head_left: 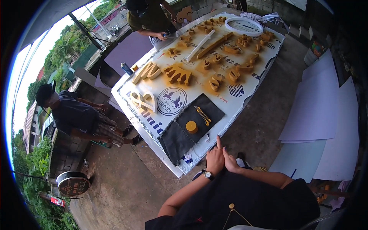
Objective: A worker spray paints 3D letters and shapes on a production table in a sign shop.
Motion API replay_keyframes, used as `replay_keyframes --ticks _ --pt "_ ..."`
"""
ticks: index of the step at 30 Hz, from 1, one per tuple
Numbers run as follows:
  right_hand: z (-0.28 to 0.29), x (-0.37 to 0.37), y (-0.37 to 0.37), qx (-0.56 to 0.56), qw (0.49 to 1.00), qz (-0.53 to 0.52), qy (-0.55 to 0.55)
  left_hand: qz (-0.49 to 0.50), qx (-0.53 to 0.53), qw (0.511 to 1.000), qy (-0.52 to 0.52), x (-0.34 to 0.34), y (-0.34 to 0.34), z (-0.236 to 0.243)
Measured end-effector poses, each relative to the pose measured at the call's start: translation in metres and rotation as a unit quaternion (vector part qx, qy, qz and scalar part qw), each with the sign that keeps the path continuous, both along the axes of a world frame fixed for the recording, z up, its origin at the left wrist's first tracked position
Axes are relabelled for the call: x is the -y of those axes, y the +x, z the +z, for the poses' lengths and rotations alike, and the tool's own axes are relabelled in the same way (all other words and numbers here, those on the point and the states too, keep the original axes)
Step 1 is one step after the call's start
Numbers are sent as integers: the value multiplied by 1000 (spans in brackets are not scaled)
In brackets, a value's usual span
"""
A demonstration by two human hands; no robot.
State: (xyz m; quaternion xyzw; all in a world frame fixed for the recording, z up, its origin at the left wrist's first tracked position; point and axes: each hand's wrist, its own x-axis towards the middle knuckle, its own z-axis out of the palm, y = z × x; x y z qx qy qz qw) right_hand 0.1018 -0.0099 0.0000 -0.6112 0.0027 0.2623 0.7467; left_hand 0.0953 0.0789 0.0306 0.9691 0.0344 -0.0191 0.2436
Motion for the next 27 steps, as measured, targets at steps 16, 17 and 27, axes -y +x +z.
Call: replay_keyframes --ticks 16,17,27 --pt "-12 21 -45 -276 917 -170 233 -188 27 969 159 23 -14 -17" --pt "-12 22 -46 -275 916 -173 235 -217 56 958 180 25 -13 -17" --pt "-19 22 -49 -310 887 -137 315 -211 43 962 165 19 -17 -14"
